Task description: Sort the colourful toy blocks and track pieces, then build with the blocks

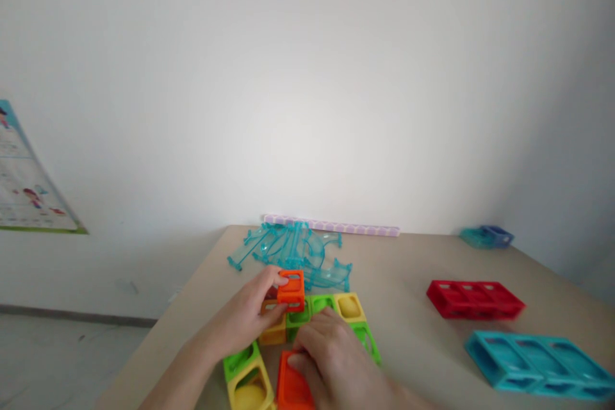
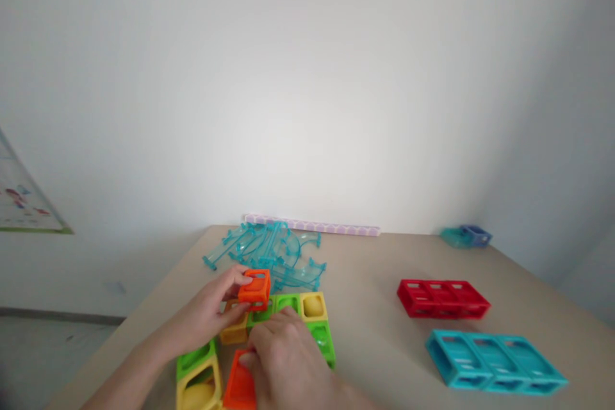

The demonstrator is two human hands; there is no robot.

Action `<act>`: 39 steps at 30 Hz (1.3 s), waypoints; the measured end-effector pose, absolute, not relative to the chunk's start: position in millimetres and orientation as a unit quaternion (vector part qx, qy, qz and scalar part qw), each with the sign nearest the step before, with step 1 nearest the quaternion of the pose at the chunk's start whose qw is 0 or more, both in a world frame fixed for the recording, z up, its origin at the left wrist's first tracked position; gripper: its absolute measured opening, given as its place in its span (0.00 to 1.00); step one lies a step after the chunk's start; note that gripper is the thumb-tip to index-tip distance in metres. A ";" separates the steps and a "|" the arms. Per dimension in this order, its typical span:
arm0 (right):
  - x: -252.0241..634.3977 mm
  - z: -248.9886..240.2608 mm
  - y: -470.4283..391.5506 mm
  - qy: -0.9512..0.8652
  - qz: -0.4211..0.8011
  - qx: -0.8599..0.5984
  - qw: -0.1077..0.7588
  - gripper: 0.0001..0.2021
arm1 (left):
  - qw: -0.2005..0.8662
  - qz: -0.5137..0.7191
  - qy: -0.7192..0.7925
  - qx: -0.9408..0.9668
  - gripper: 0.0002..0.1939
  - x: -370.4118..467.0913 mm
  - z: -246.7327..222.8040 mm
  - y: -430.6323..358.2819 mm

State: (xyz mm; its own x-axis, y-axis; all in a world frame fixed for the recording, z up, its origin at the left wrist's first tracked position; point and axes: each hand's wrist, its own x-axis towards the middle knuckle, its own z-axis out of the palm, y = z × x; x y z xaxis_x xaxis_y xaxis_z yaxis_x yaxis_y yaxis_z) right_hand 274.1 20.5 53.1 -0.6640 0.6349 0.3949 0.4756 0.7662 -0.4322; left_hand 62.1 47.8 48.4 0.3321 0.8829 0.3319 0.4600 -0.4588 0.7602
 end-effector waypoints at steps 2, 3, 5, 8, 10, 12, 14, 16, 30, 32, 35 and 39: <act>274.7 52.0 19.0 -0.867 0.215 -0.331 0.305 0.03 | 0.276 0.381 0.440 0.765 0.12 63.6 50.4 46.7; 275.0 52.3 18.5 -0.847 0.250 -0.341 0.323 0.03 | 0.278 0.383 0.439 0.763 0.12 64.3 51.3 46.1; 275.5 54.9 18.7 -0.797 0.337 -0.343 0.364 0.06 | 0.291 0.384 0.435 0.761 0.11 65.5 53.3 45.2; 276.2 63.0 23.7 -0.703 0.459 -0.316 0.441 0.12 | 0.312 0.380 0.431 0.756 0.09 66.4 55.0 44.8; 277.8 68.3 30.4 -0.652 0.484 -0.310 0.494 0.14 | 0.297 0.387 0.439 0.754 0.10 65.6 54.6 45.9; 280.4 70.2 39.4 -0.627 0.463 -0.323 0.537 0.14 | 0.263 0.408 0.454 0.747 0.12 63.3 53.1 48.0; 283.1 67.6 49.4 -0.617 0.433 -0.342 0.561 0.13 | 0.237 0.435 0.466 0.733 0.15 60.4 51.5 50.1; 284.9 62.2 58.6 -0.609 0.442 -0.347 0.560 0.13 | 0.231 0.463 0.468 0.717 0.21 57.9 50.9 51.1; 289.2 65.7 58.3 -0.678 0.534 -0.240 0.444 0.08 | 0.207 0.393 0.429 0.787 0.23 63.8 65.2 43.7; 291.9 68.1 55.8 -0.716 0.500 -0.236 0.427 0.17 | 0.195 0.397 0.426 0.789 0.22 64.5 67.4 43.9; 293.5 71.0 53.4 -0.769 0.433 -0.259 0.392 0.22 | 0.193 0.406 0.420 0.788 0.21 65.2 68.4 44.3; 290.6 68.0 55.4 -0.784 0.396 -0.297 0.375 0.18 | 0.186 0.400 0.426 0.790 0.19 63.9 65.6 44.9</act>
